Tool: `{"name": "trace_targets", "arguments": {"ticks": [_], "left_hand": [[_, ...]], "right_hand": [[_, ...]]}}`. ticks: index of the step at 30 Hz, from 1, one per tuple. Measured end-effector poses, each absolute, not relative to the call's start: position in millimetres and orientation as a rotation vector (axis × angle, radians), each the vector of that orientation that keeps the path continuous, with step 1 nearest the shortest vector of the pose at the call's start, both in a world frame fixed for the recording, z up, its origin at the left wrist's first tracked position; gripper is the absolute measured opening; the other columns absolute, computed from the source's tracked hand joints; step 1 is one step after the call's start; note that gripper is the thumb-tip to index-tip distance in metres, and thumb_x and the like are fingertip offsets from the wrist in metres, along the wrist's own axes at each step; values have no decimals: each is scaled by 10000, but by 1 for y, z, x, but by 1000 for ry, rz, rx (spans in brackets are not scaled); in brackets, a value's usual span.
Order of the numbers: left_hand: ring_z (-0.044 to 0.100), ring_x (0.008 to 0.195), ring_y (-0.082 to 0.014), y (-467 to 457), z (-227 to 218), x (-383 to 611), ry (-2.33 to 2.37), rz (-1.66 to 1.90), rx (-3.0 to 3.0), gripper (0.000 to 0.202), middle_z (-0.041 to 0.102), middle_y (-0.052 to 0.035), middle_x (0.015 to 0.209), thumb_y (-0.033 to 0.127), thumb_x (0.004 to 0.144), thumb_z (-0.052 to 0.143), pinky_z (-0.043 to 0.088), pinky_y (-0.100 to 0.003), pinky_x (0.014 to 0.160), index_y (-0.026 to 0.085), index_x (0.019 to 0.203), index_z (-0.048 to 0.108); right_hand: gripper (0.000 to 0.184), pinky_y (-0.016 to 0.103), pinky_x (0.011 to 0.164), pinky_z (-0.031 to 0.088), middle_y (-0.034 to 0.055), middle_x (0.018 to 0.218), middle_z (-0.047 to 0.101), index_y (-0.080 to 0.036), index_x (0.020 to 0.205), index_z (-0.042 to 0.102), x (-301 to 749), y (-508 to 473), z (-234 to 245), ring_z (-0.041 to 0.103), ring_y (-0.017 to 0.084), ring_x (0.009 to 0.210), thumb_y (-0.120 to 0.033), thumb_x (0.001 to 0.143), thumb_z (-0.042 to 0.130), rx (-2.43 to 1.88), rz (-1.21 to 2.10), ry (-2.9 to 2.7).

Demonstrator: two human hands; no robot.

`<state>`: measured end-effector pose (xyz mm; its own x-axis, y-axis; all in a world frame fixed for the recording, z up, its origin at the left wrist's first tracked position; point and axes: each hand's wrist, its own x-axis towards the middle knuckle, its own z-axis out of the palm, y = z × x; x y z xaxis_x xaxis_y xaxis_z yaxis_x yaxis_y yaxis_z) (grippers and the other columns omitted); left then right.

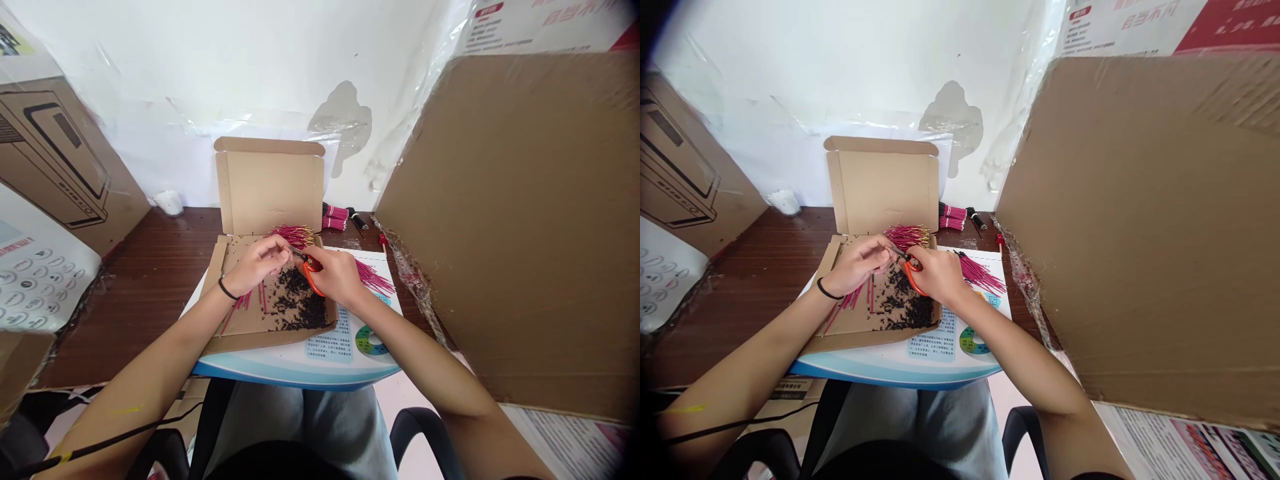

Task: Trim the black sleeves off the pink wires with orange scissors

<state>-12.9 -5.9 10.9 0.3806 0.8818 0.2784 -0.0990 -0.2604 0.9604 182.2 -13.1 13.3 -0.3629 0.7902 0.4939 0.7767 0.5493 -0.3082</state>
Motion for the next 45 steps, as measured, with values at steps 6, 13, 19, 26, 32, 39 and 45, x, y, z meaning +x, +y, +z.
{"name": "trace_targets", "arguments": {"ticks": [6, 13, 19, 26, 32, 39, 45], "left_hand": [[426, 523, -87, -7, 13, -11, 791, 1146, 1614, 360, 514, 23, 641, 528, 796, 696, 358, -243, 487, 187, 810, 579], [456, 557, -100, -6, 12, -9, 871, 1200, 1708, 389, 521, 27, 647, 560, 781, 693, 396, -251, 533, 187, 818, 592], [518, 630, -124, -5, 7, -7, 940, 1289, 1730, 374, 580, 3, 703, 547, 769, 705, 446, -270, 609, 186, 813, 617], [544, 643, -134, -8, 8, -3, 984, 1272, 1786, 391, 633, -17, 706, 563, 776, 686, 450, -264, 607, 175, 753, 639], [608, 770, -168, -8, 12, -3, 1008, 1294, 1857, 336, 663, -58, 814, 503, 821, 669, 488, -295, 694, 177, 749, 706], [505, 616, -111, -2, 1, -4, 1029, 1317, 1611, 408, 648, -19, 711, 563, 791, 687, 407, -267, 582, 157, 817, 715], [488, 574, -90, -5, 2, 2, 943, 1254, 1503, 374, 619, 15, 676, 517, 777, 723, 398, -254, 545, 153, 859, 687]], "right_hand": [[278, 260, 554, 298, 20, 715, 731, -216, 961, 734, 182, -13, 9, 621, 148, 637, -409, 909, 541, -1235, -28, -2205], [287, 272, 541, 266, 28, 733, 742, -219, 959, 727, 182, -13, 8, 634, 154, 630, -418, 912, 525, -1254, -101, -2246], [286, 281, 549, 270, 22, 787, 758, -225, 985, 722, 184, -10, 8, 647, 160, 655, -417, 919, 521, -1237, -158, -2289], [359, 281, 540, 238, 34, 771, 753, -232, 965, 724, 186, -8, 11, 639, 167, 658, -500, 941, 486, -1299, -193, -2312], [251, 249, 531, 272, 27, 676, 720, -217, 803, 712, 185, -8, 14, 620, 156, 599, -404, 898, 573, -1349, 24, -2229], [302, 284, 727, 507, 40, 933, 741, -183, 1035, 691, 181, -8, 18, 659, 153, 770, -416, 851, 629, -1044, 824, -1871], [439, 324, 784, 549, 23, 880, 707, -203, 1108, 624, 179, -6, 17, 671, 159, 805, -497, 790, 697, -957, 1202, -1717]]}}
